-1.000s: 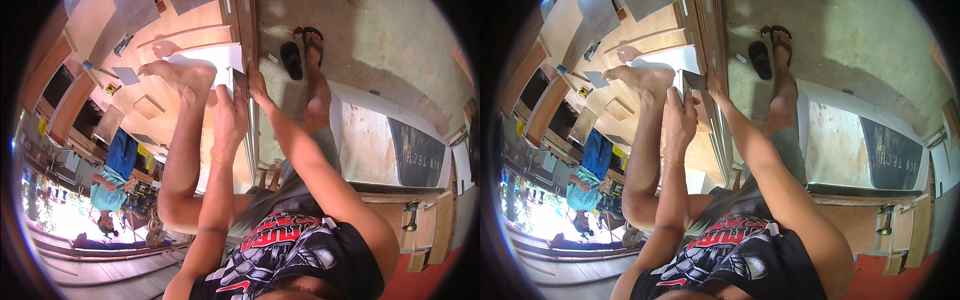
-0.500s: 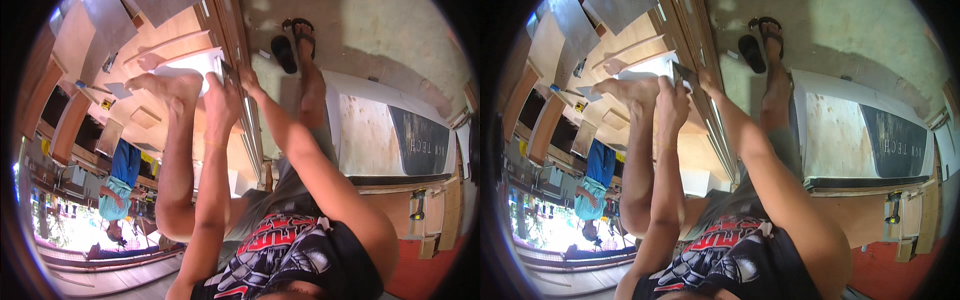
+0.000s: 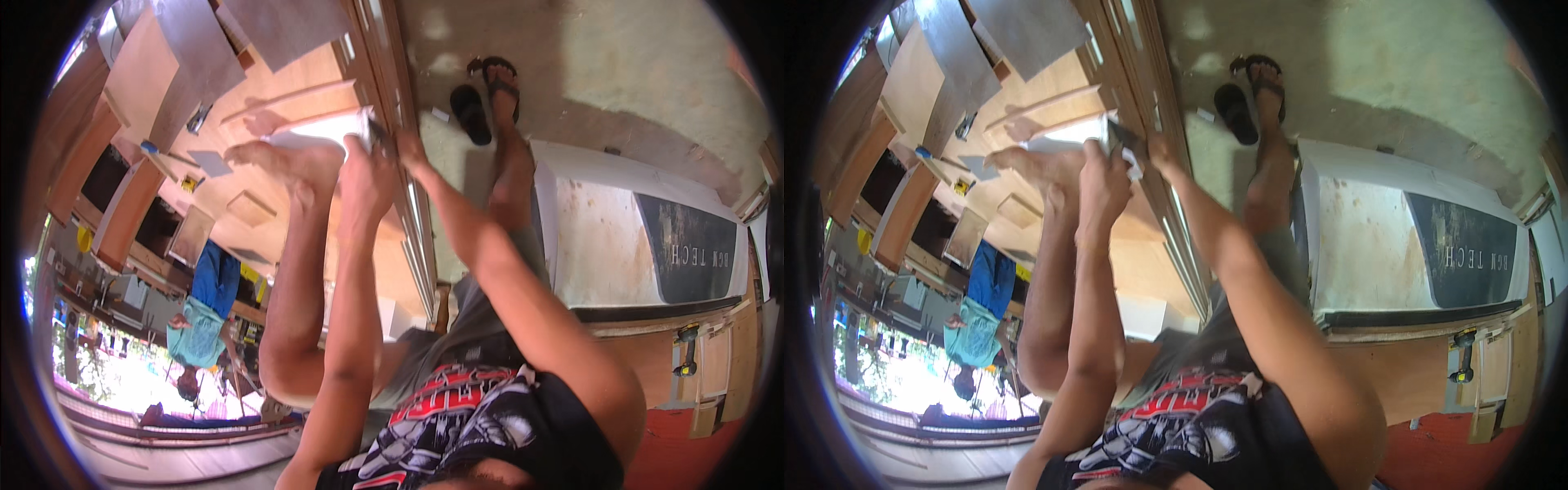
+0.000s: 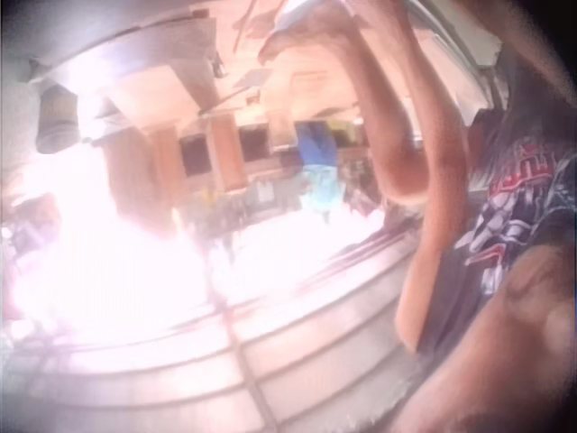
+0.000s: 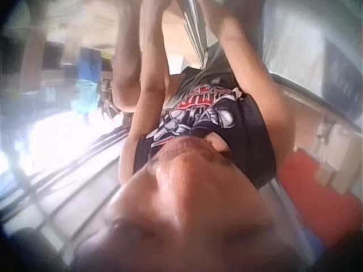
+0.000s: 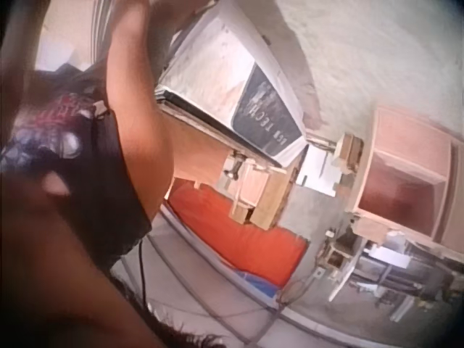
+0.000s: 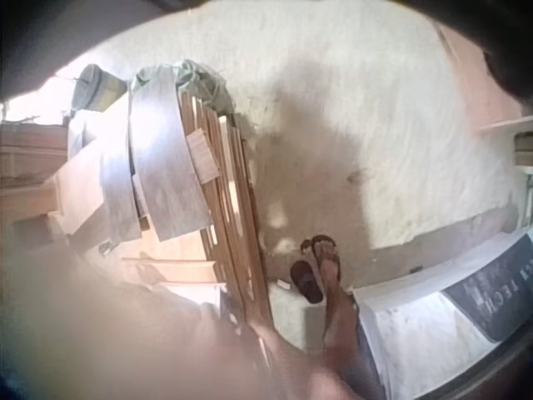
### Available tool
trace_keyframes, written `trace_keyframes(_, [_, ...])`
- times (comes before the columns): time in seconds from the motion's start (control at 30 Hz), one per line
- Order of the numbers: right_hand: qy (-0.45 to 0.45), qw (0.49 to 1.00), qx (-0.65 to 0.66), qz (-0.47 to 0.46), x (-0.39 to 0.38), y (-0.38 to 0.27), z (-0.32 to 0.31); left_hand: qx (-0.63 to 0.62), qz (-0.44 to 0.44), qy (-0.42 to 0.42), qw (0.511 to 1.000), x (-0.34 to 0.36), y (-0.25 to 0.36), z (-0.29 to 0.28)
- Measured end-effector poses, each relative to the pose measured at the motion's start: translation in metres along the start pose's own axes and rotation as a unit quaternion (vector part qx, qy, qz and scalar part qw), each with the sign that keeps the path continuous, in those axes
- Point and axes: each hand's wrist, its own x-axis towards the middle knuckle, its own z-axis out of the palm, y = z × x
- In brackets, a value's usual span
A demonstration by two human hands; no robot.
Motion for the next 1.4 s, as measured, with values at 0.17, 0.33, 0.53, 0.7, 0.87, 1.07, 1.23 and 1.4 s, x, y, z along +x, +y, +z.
trace_keyframes(0.17, [0.017,1.0,-0.015,-0.01,0.01,-0.002,-0.005,-0.107,-0.043,-0.02,0.993,-0.025,0.022,-0.024])
trace_keyframes(0.33, [-0.005,0.995,0.03,0.098,-0.01,-0.023,-0.008,-0.023,0.027,0.01,0.999,0.001,-0.014,-0.005])
trace_keyframes(0.53, [0.011,1.0,0.001,0.027,-0.004,-0.019,-0.013,0.01,0.05,0.016,0.999,0.019,-0.003,0.006])
trace_keyframes(0.7, [0.034,0.999,-0.02,-0.012,-0.002,-0.01,0.005,-0.039,0.046,0.026,0.998,0.005,-0.001,-0.006])
trace_keyframes(0.87, [0.091,0.983,-0.139,-0.076,0.018,0.017,0.004,0.014,0.059,0.039,0.997,0.004,-0.005,0.004])
trace_keyframes(1.07, [0.021,0.998,-0.056,-0.01,0.009,0.002,0.005,-0.007,0.035,0.052,0.998,0.014,-0.029,0.0])
trace_keyframes(1.23, [0.079,0.996,-0.025,-0.034,0.046,0.026,0.012,-0.022,0.067,0.028,0.997,0.019,0.007,-0.003])
trace_keyframes(1.4, [0.066,0.997,-0.044,-0.02,0.009,-0.018,-0.022,-0.052,0.058,0.035,0.996,0.018,-0.012,0.006])
